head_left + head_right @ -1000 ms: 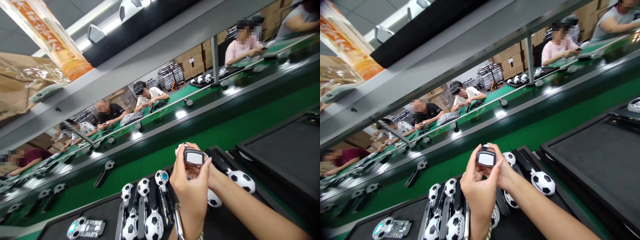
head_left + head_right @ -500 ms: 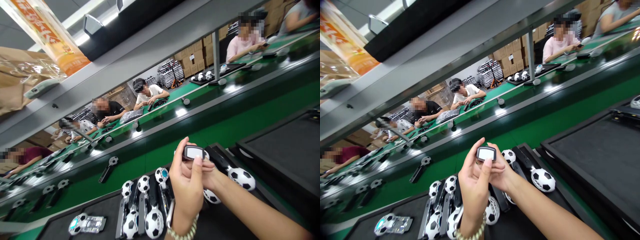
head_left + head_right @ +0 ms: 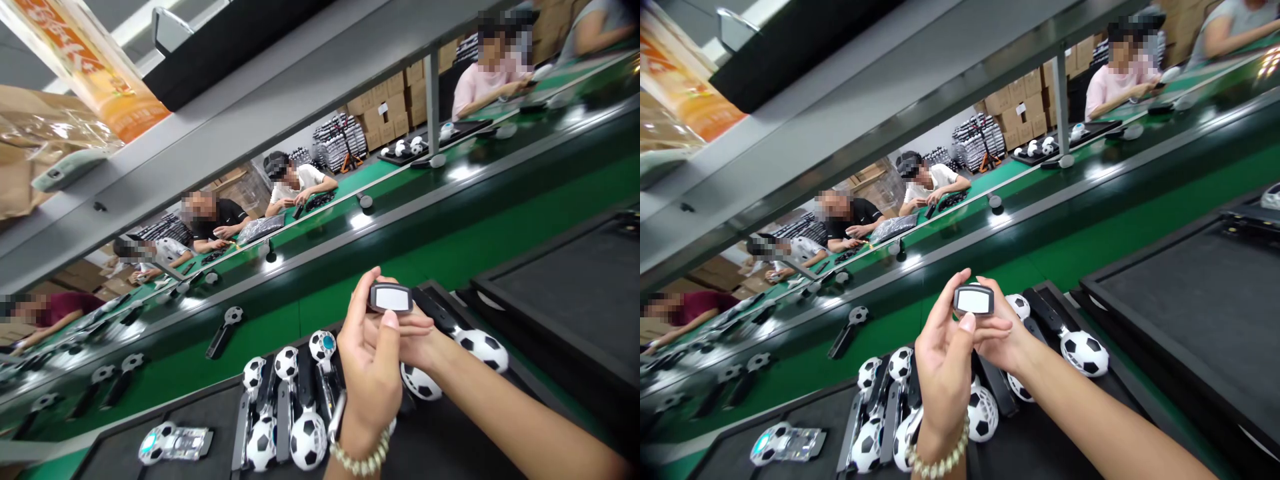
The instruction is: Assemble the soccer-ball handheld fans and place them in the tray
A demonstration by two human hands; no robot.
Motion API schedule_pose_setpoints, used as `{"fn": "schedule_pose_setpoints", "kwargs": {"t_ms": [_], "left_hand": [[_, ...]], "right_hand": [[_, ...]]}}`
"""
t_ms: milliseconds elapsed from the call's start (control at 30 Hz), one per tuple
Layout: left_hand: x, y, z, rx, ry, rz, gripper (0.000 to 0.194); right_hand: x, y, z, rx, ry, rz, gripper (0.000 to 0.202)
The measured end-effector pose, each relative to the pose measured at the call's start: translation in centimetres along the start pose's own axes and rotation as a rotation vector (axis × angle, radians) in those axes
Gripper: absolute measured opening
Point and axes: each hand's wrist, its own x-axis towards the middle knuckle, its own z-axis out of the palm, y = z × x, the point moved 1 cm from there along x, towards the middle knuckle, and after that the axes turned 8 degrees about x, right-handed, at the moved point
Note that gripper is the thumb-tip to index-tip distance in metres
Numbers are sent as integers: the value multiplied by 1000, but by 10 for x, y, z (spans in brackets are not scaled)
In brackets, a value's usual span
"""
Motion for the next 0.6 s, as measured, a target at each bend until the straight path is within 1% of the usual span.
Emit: {"fn": "schedule_pose_setpoints", "kwargs": {"t_ms": [133, 267, 367, 467, 600], "left_hand": [[0, 0, 2, -66, -9, -10, 37], [1, 0, 3, -144, -18, -17, 37], [1, -1, 2, -159, -13, -39, 38], [2, -2, 2, -161, -6, -50, 37], [3, -1, 3, -218, -35, -43, 34]], "right_hand": [[2, -2, 2, 198, 35, 42, 39], [2, -3, 5, 271, 69, 22, 40], [2, -4, 6, 233, 89, 7, 41], [1, -5, 7, 147, 76, 1, 37], [0, -5, 14, 55, 94, -39, 37]]}}
